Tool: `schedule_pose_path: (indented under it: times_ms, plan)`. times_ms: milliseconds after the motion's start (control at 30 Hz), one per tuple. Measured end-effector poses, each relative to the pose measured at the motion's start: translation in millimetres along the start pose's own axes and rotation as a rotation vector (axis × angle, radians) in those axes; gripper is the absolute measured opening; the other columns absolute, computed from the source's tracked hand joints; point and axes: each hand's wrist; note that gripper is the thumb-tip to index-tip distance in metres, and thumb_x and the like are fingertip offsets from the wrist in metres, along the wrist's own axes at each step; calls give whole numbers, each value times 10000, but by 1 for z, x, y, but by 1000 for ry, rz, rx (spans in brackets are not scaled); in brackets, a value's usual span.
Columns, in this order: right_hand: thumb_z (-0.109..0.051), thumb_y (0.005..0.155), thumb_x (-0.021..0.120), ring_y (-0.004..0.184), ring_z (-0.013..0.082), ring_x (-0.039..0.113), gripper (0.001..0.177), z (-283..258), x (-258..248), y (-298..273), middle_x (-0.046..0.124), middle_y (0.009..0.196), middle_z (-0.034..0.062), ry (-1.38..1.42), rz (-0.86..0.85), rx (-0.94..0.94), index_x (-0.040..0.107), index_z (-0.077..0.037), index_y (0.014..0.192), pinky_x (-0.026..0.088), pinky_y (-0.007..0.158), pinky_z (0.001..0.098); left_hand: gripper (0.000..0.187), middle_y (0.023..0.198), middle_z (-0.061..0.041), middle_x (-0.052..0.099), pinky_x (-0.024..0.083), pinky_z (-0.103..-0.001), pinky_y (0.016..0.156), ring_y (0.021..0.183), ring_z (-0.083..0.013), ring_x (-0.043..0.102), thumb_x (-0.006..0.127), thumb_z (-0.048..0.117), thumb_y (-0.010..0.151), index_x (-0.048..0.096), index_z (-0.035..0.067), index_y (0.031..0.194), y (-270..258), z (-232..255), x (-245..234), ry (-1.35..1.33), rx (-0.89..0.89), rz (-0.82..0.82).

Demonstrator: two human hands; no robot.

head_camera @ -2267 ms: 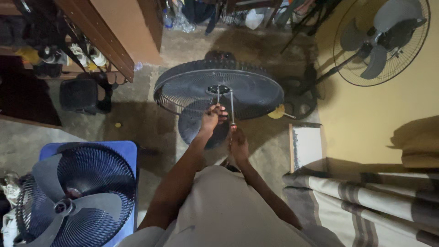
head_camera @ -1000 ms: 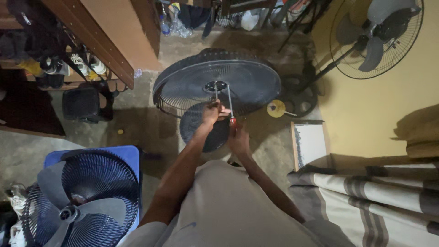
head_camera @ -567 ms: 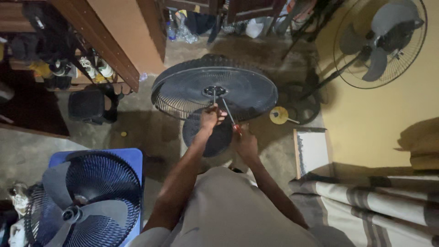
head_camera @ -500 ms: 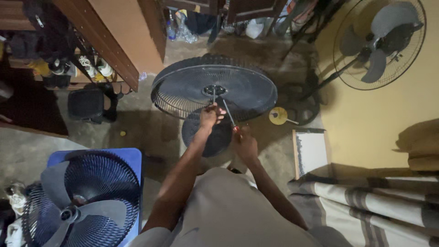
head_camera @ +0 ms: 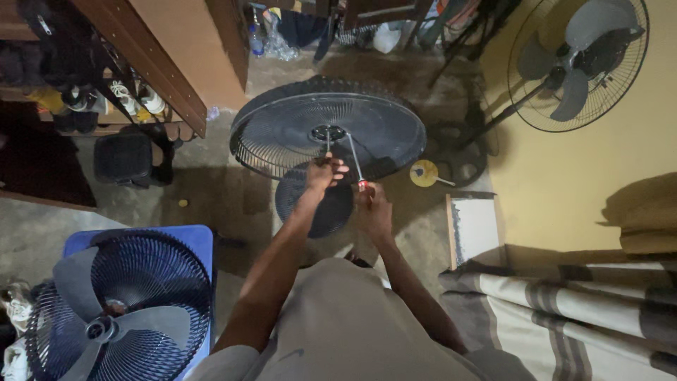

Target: The person uses a screwdriver to tighten screws on the central hub of a standing fan's front grille. They repeatedly rotate the grille and reposition the tool to access different screws while holding the fan steady.

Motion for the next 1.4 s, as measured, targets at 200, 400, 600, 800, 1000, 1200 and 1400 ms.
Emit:
schedule_pose_path:
  times_ms: [200, 400, 600, 800, 1000, 1200, 1400]
  plan:
    - [-329, 987, 641, 792, 197, 743, 308, 8, -4, 1, 768, 920, 116, -2, -6, 66, 651, -75, 1161, 581, 707, 351, 414, 832, -34, 792, 455, -257, 480, 574, -95, 621, 459, 401, 1073, 739, 111, 975, -10, 2, 5, 8, 13, -14]
    - [-327, 984, 684, 829, 174, 760, 291, -4, -2, 3, 771, 918, 105, 21, 31, 65, 675, -64, 1107, 578, 733, 337, 365, 845, -16, 796, 490, -271, 528, 629, -99, 647, 488, 365, 1044, 743, 111, 978, -21, 19, 5, 123, -12, 33]
    - [-254, 976, 640, 867, 185, 751, 257, 18, 6, 6, 768, 943, 112, 65, -13, 86, 661, -65, 1148, 583, 773, 334, 395, 855, -1, 795, 490, -274, 535, 653, -109, 651, 463, 408, 1032, 743, 132, 994, -17, 18, 5, 138, -26, 44]
    - [-197, 973, 613, 887, 130, 737, 247, 27, 5, 7, 754, 981, 97, 88, -17, -9, 645, -61, 1176, 576, 772, 330, 358, 780, -31, 761, 386, -247, 396, 519, -102, 578, 556, 401, 1031, 740, 100, 973, -7, 9, 8, 86, 32, 112]
    - [-317, 1027, 661, 719, 101, 624, 293, 3, 6, 4, 699, 793, 100, 114, -6, 164, 697, -43, 1124, 545, 659, 337, 324, 711, -21, 738, 359, -253, 364, 463, -93, 556, 597, 331, 1037, 775, 79, 941, -14, 12, 7, 128, 58, 160]
    - [-353, 976, 655, 700, 85, 657, 348, -4, 6, 3, 711, 775, 67, 114, -17, 220, 678, -50, 1145, 555, 630, 318, 226, 729, -24, 751, 332, -253, 350, 454, -78, 529, 592, 232, 1004, 776, 107, 961, -17, 23, 7, 120, 50, 176]
    - [-392, 1006, 644, 656, 100, 659, 376, 4, 3, 6, 689, 767, 46, 127, -10, 166, 663, -39, 1133, 539, 594, 298, 260, 771, -33, 752, 355, -243, 353, 468, -61, 551, 595, 256, 1019, 779, 88, 944, -18, 26, 5, 180, 50, 159]
Point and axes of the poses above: each hand's wrist, its own y-axis towards the middle knuckle, its own x-axis out of the palm, z = x × y
